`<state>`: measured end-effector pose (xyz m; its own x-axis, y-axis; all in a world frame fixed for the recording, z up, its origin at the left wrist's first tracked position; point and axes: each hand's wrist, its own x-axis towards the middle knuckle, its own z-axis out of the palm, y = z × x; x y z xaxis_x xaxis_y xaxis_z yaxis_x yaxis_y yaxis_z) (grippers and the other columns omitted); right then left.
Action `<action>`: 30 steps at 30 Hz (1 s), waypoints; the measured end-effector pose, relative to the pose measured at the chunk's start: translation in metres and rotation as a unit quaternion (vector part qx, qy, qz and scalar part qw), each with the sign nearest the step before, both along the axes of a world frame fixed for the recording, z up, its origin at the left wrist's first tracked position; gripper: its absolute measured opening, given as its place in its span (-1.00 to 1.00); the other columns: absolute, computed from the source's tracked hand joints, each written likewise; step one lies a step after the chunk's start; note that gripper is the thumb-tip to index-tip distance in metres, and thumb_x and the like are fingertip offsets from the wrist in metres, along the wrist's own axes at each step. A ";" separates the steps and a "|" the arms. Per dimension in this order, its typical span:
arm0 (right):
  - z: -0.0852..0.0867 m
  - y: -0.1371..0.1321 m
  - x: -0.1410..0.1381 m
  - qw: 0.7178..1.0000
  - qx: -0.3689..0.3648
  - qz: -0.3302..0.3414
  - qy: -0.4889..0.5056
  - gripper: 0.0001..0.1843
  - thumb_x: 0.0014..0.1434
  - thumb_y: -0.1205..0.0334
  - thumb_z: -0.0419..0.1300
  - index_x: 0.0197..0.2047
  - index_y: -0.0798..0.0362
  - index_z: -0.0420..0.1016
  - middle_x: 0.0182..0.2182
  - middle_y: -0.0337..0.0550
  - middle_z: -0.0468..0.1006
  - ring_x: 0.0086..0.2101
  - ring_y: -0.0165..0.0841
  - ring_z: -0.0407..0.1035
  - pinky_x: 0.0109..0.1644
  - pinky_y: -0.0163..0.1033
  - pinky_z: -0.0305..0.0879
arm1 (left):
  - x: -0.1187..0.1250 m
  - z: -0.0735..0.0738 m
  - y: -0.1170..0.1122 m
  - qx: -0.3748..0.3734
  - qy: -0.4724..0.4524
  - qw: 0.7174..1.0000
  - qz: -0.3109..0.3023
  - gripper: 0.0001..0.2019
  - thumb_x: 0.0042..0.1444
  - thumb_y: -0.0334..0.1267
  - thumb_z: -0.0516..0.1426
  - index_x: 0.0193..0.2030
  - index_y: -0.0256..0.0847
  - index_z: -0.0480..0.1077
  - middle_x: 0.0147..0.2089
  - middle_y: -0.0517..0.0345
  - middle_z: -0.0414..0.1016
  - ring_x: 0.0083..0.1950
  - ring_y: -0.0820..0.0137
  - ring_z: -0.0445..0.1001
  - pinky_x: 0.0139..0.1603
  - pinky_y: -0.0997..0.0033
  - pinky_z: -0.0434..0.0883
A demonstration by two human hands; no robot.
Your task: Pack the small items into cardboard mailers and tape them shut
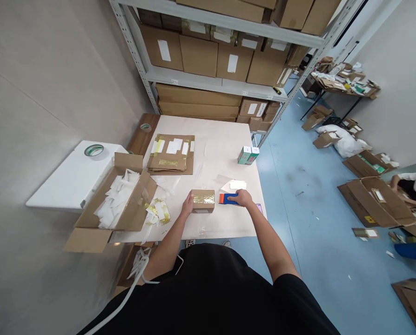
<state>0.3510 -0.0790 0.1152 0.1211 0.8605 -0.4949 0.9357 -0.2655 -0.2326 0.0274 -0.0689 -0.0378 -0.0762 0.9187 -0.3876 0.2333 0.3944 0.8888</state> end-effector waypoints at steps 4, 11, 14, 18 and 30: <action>-0.004 -0.005 -0.007 1.000 0.000 -0.010 -0.006 -0.49 0.16 -0.28 0.33 -0.21 0.04 0.63 -0.28 -0.09 0.66 -0.28 -0.26 0.51 -0.37 -0.31 0.14 | 0.000 -0.001 0.000 0.013 0.002 1.000 0.004 -0.37 0.40 0.13 -0.02 0.51 -0.06 0.24 0.48 0.12 0.32 0.50 0.16 0.28 0.50 0.20 0.19; -0.028 -0.014 -0.019 0.993 0.033 0.054 -0.095 -0.54 0.26 -0.15 0.32 -0.04 0.10 0.60 -0.10 0.12 0.67 -0.08 -0.13 0.54 -0.14 -0.25 0.24 | 0.001 0.001 -0.002 0.010 0.011 1.000 -0.002 -0.36 0.42 0.15 -0.05 0.53 -0.07 0.21 0.46 0.07 0.36 0.46 0.13 0.33 0.46 0.16 0.26; -0.041 -0.028 0.001 0.991 0.008 0.027 -0.128 -0.58 0.32 -0.08 0.27 -0.02 0.13 0.58 -0.12 0.16 0.67 -0.10 -0.11 0.56 -0.11 -0.22 0.25 | 0.001 -0.001 -0.003 0.011 0.013 1.000 -0.003 -0.32 0.42 0.19 -0.07 0.53 -0.10 0.19 0.46 0.04 0.36 0.45 0.14 0.35 0.47 0.18 0.26; -0.059 -0.055 0.025 0.992 0.045 -0.051 -0.105 -0.48 0.43 -0.18 0.08 0.08 0.11 0.53 -0.12 0.14 0.67 -0.10 -0.09 0.57 -0.08 -0.20 0.26 | 0.000 -0.005 0.000 0.012 0.019 1.000 0.002 -0.30 0.41 0.24 -0.08 0.52 -0.10 0.20 0.46 0.04 0.36 0.47 0.16 0.32 0.48 0.21 0.23; -0.126 -0.098 0.007 0.992 -0.036 -0.124 -0.007 -0.55 0.45 0.21 0.03 0.31 0.18 0.37 0.22 0.21 0.50 0.16 -0.09 0.44 0.14 -0.19 0.27 | -0.003 -0.008 0.007 0.052 0.029 0.998 -0.010 -0.36 0.45 0.15 -0.09 0.51 -0.12 0.22 0.52 0.11 0.25 0.56 0.26 0.16 0.56 0.26 0.07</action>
<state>0.3581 -0.1775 -0.0113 0.3309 0.7665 -0.5504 0.8428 -0.5024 -0.1929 0.0247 -0.0619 -0.0461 -0.0773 0.9554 -0.2852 0.2931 0.2952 0.9094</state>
